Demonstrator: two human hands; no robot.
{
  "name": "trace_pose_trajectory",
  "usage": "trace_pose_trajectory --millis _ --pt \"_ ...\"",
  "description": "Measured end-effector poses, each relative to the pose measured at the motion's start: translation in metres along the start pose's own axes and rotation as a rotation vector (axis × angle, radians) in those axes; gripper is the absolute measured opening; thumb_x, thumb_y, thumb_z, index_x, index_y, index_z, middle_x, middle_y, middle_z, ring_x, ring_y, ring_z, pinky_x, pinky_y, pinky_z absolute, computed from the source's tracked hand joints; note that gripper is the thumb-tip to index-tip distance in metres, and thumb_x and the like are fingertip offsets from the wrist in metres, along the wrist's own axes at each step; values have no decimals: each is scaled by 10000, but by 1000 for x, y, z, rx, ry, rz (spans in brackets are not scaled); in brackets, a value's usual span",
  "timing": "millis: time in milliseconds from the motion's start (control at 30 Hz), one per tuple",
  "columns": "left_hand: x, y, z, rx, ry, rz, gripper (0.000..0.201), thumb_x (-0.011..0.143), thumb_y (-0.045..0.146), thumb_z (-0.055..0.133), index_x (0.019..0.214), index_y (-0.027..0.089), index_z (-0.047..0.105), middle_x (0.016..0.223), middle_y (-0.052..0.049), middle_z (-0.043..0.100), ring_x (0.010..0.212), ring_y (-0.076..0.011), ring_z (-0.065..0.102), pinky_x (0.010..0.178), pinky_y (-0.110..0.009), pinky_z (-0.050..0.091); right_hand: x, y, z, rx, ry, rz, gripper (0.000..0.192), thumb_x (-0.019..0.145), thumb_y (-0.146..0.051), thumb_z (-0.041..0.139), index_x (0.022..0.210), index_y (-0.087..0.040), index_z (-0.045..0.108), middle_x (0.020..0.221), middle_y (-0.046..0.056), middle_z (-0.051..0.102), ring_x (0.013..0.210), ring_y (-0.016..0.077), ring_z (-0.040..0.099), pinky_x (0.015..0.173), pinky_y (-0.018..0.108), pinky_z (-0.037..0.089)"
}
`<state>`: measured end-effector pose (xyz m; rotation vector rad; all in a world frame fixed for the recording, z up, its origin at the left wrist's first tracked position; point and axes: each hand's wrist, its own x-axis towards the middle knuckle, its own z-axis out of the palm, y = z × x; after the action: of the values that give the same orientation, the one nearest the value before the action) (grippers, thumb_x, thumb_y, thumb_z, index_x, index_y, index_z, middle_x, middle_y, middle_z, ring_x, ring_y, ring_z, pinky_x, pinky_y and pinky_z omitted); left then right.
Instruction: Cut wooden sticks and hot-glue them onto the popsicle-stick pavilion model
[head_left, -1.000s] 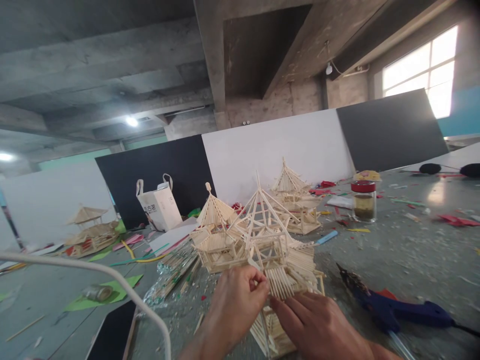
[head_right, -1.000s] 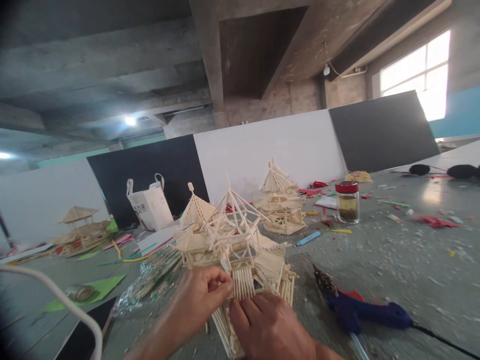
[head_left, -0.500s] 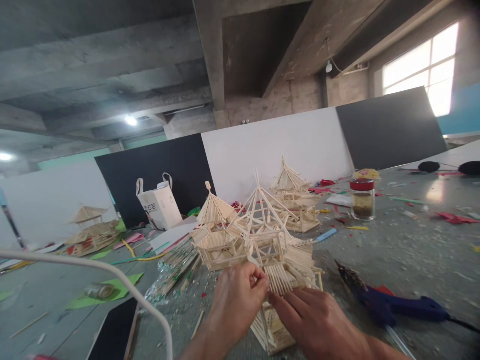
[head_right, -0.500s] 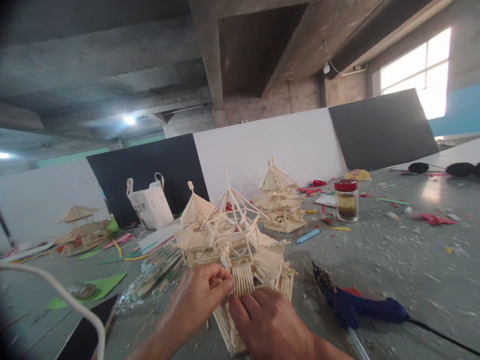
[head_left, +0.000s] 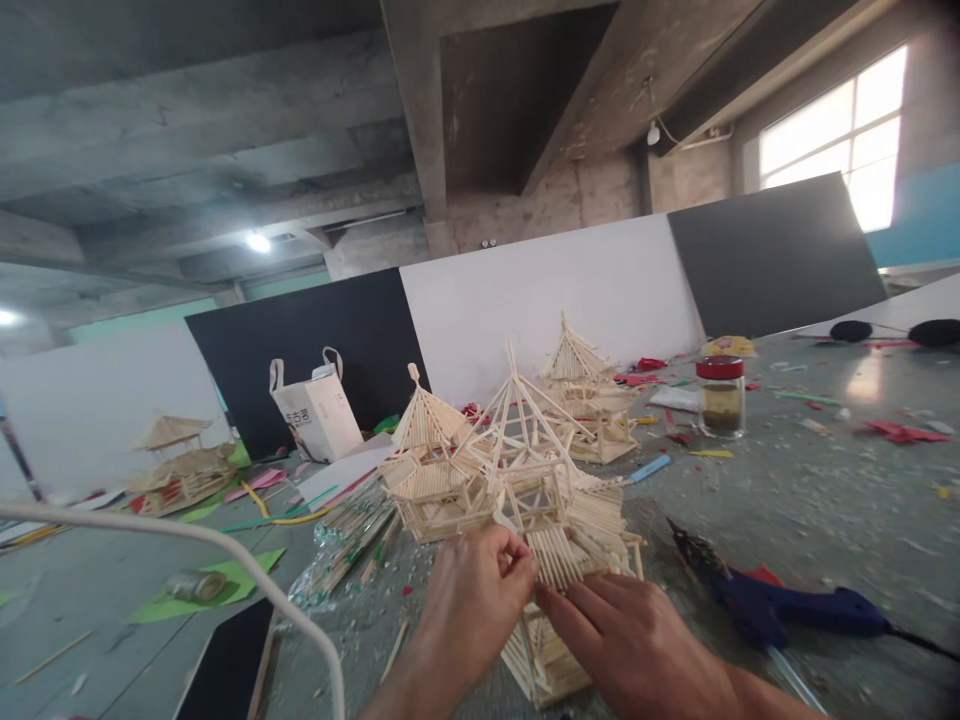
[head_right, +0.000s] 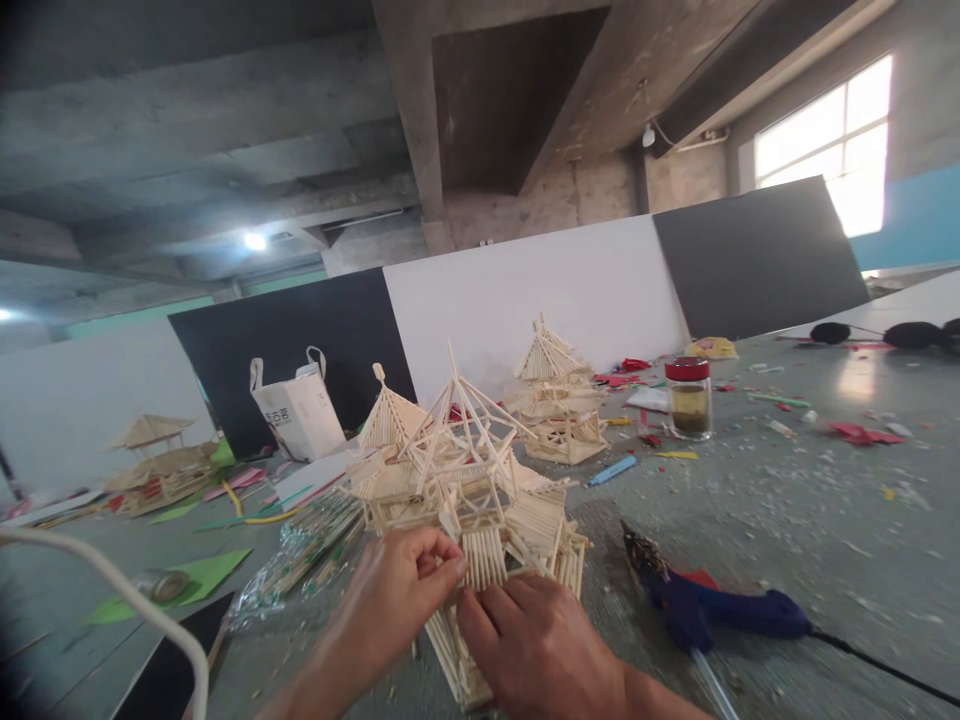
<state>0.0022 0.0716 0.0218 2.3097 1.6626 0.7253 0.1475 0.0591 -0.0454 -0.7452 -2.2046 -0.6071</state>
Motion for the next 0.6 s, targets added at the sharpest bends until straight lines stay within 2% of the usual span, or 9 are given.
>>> trace_pose_trajectory --millis 333,500,600 --pt "0 0 1 18 11 7 219 713 277 463 675 176 653 487 31 497 468 -95 394 461 -204 233 -1 1 3 -8 5 -1 61 766 -112 485 796 -131 535 641 13 589 537 145 536 478 260 418" --pt "1 0 0 51 13 8 236 724 278 451 672 180 659 491 25 505 476 -99 395 472 -206 242 -2 2 1 -23 24 -27 211 780 -109 444 968 -53 522 659 38 604 542 150 549 485 269 436" --pt "2 -1 0 65 15 24 237 726 284 453 677 183 662 497 25 512 479 -99 395 475 -207 243 -1 2 -2 -18 38 -38 228 809 -93 386 986 -31 515 654 54 607 543 148 550 479 270 444"
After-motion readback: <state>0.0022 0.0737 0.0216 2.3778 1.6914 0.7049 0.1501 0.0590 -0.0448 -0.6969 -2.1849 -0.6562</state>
